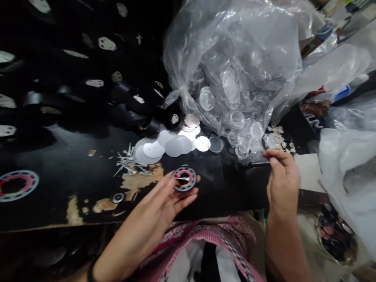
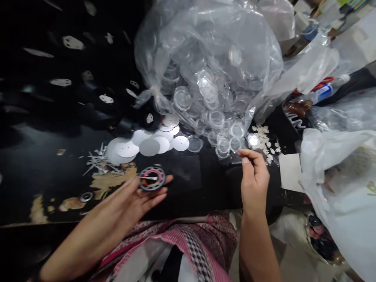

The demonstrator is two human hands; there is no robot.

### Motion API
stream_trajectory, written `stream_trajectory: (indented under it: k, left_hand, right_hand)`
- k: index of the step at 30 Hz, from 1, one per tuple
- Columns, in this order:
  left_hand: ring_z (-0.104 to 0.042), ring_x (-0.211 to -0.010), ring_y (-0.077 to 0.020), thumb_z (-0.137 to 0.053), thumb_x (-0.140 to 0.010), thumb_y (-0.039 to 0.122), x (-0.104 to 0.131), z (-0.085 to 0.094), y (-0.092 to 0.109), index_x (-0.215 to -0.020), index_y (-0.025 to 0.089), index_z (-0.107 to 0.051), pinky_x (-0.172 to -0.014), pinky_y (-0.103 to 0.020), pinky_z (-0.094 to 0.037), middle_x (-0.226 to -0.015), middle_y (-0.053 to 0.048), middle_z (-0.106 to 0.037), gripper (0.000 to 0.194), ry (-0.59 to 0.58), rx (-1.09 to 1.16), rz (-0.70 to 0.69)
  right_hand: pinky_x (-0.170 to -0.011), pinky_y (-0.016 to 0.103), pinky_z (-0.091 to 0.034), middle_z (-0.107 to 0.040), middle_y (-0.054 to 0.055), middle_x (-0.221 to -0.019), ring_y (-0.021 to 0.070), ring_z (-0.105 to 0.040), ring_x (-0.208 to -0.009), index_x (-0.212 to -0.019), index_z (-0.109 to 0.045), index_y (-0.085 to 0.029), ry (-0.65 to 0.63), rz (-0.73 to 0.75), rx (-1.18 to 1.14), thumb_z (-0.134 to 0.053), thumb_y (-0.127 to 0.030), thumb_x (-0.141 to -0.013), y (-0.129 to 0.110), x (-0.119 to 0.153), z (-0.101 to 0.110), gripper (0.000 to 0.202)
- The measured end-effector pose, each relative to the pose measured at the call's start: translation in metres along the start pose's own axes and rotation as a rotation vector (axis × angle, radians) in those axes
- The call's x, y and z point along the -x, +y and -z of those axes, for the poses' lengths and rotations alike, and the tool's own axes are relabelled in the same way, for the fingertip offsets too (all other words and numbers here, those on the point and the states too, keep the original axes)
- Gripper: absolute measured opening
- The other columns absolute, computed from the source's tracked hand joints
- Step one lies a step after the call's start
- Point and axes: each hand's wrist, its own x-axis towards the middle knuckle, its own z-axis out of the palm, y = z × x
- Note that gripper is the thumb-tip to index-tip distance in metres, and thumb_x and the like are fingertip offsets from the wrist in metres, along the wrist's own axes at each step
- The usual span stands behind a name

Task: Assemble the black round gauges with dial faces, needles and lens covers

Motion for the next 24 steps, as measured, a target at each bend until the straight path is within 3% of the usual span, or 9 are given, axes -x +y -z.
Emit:
stream_trajectory:
  k: [3,6,10,14,16,19,24]
  left_hand:
    - [-0.073,-0.105,-0.0292,-0.068,-0.092,0.036,-0.007,-0.008,-0.006,-0.104,0.011,-0.073,-0.096,-0.040,-0.059,-0.112,-0.017,-0.077,0.028,-0.114,0.099,0.123]
    - [-0.073,-0.107,-0.0287,-0.065,-0.095,0.033,-0.011,-0.009,-0.008,-0.104,0.012,-0.073,-0.097,-0.039,-0.058,-0.114,-0.015,-0.076,0.024,-0.136,0.152,0.148]
    - [-0.073,-0.106,-0.0271,-0.068,-0.093,0.029,-0.011,-0.009,-0.007,-0.100,0.013,-0.074,-0.099,-0.040,-0.057,-0.113,-0.013,-0.077,0.019,-0.149,0.170,0.134]
    - [-0.071,-0.109,-0.0239,-0.068,-0.094,0.032,-0.011,-0.009,-0.008,-0.104,0.016,-0.075,-0.103,-0.038,-0.054,-0.116,-0.011,-0.076,0.021,-0.166,0.153,0.106]
    - [-0.070,-0.111,-0.0232,-0.067,-0.094,0.035,-0.012,-0.010,-0.009,-0.107,0.017,-0.075,-0.104,-0.037,-0.052,-0.118,-0.010,-0.075,0.023,-0.203,0.152,0.098]
    - [-0.071,-0.104,-0.0204,-0.072,-0.090,0.033,-0.012,-0.011,-0.008,-0.103,0.019,-0.075,-0.097,-0.033,-0.055,-0.111,-0.008,-0.077,0.019,-0.216,0.168,0.091]
    - [-0.068,-0.073,-0.0145,-0.074,-0.088,0.027,-0.008,-0.013,-0.004,-0.088,0.020,-0.077,-0.066,-0.021,-0.054,-0.079,-0.002,-0.075,0.008,-0.205,0.129,0.065]
  right_hand:
    - [-0.080,0.036,-0.051,-0.063,-0.001,-0.078,0.0167,-0.063,-0.074,-0.088,-0.065,-0.019,-0.013,-0.078,-0.182,-0.056,-0.022,-0.085,0.026,-0.004,-0.014,0.010]
    - [-0.068,0.032,-0.049,-0.054,-0.005,-0.064,0.0124,-0.054,-0.058,-0.081,-0.060,-0.020,-0.015,-0.140,-0.441,-0.057,-0.015,-0.078,0.023,-0.006,-0.028,0.007]
    - [-0.060,0.029,-0.044,-0.042,-0.006,-0.052,0.0118,-0.044,-0.051,-0.073,-0.056,-0.023,-0.136,-0.132,-0.625,-0.052,-0.016,-0.078,-0.018,0.005,-0.047,0.009]
    - [-0.056,0.030,-0.044,-0.043,-0.005,-0.055,0.0130,-0.045,-0.051,-0.084,-0.061,-0.022,-0.504,-0.106,-0.829,-0.046,-0.024,-0.088,-0.060,0.030,-0.073,0.015]
    - [-0.057,0.030,-0.044,-0.046,-0.004,-0.059,0.0131,-0.045,-0.054,-0.091,-0.063,-0.022,-0.610,-0.088,-0.869,-0.044,-0.022,-0.090,-0.071,0.039,-0.081,0.018]
    - [-0.059,0.031,-0.045,-0.053,-0.002,-0.067,0.0137,-0.050,-0.059,-0.088,-0.063,-0.022,-0.707,0.009,-0.785,-0.043,-0.017,-0.089,-0.076,0.046,-0.084,0.020]
    - [-0.063,0.033,-0.048,-0.055,0.000,-0.067,0.0149,-0.053,-0.062,-0.074,-0.056,-0.023,-0.752,0.293,-0.665,-0.040,-0.018,-0.090,-0.078,0.050,-0.090,0.023]
